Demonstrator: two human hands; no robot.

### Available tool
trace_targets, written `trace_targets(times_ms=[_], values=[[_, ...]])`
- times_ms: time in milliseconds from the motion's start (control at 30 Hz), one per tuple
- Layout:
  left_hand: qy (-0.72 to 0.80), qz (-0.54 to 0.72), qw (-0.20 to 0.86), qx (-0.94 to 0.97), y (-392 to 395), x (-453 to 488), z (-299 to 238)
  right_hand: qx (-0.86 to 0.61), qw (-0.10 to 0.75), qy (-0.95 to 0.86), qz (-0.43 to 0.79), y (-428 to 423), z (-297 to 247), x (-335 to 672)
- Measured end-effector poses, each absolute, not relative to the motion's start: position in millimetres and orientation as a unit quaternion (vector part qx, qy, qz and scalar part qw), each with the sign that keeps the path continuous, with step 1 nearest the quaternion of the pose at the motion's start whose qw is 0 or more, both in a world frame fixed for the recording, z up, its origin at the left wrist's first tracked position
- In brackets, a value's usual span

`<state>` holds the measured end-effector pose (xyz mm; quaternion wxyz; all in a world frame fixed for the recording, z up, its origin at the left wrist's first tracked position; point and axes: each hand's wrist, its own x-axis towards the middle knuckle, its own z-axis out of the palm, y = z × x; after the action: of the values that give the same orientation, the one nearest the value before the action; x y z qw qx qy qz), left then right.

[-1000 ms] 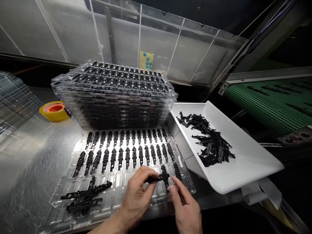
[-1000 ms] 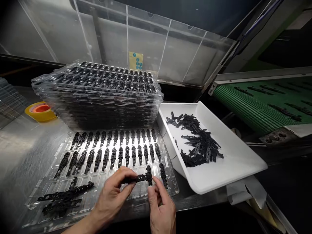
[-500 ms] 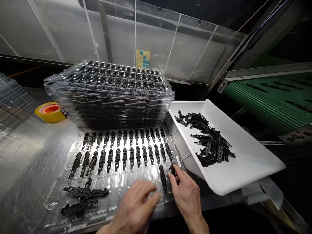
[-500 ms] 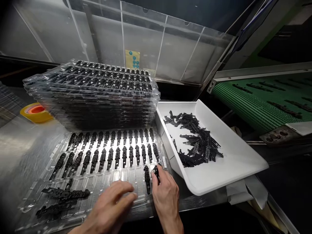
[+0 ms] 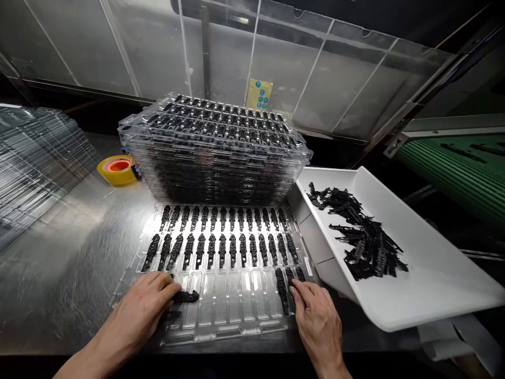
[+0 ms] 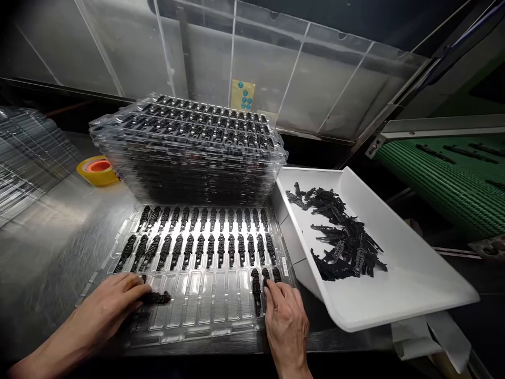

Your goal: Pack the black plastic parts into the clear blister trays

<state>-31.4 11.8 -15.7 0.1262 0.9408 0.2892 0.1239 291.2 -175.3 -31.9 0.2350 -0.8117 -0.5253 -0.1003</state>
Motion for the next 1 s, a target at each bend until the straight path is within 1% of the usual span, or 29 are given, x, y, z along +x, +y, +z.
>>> trace_targets(times_ms=[67, 133, 233, 300, 400, 467, 500, 533, 600, 667, 733, 800, 833, 900, 1000], values=[[0.275, 0.142, 0.144, 0.94, 14, -31, -12, -0.803, 0.275, -0.519, -0.1, -178, -26, 284], [0.274, 0.166, 0.171, 0.932, 17, -29, -3, -0.786, 0.332, -0.517, -0.066, -180, -18, 269], [0.296, 0.186, 0.263, 0.9, 14, -17, 16, -0.75, 0.435, -0.493, 0.072, -173, -8, 237], [0.304, 0.177, 0.37, 0.86, 5, 0, 29, -0.722, 0.494, -0.437, 0.211, -162, -4, 215], [0.3, 0.14, 0.59, 0.737, -14, 30, 39, -0.629, 0.551, -0.354, 0.419, -141, 1, 194], [0.289, 0.122, 0.732, 0.605, -27, 46, 38, -0.559, 0.573, -0.322, 0.506, -132, 4, 190], [0.286, 0.116, 0.779, 0.546, -32, 52, 35, -0.538, 0.579, -0.308, 0.53, -130, 6, 192], [0.289, 0.114, 0.803, 0.508, -35, 56, 31, -0.531, 0.582, -0.294, 0.541, -130, 9, 196], [0.317, 0.126, 0.788, 0.513, -38, 60, 23, -0.564, 0.57, -0.277, 0.53, -135, 14, 209], [0.35, 0.149, 0.718, 0.582, -37, 59, 15, -0.657, 0.53, -0.295, 0.448, -143, 19, 227], [0.377, 0.169, 0.649, 0.638, -36, 58, 9, -0.767, 0.449, -0.342, 0.305, -151, 21, 245], [0.393, 0.175, 0.618, 0.658, -35, 58, 6, -0.832, 0.346, -0.395, 0.179, -154, 19, 258], [0.397, 0.176, 0.612, 0.661, -34, 59, 6, -0.846, 0.302, -0.416, 0.141, -154, 16, 262], [0.4, 0.176, 0.608, 0.663, -34, 61, 7, -0.851, 0.25, -0.446, 0.117, -151, 10, 264], [0.4, 0.174, 0.613, 0.659, -34, 64, 11, -0.846, 0.257, -0.444, 0.145, -146, 5, 260]])
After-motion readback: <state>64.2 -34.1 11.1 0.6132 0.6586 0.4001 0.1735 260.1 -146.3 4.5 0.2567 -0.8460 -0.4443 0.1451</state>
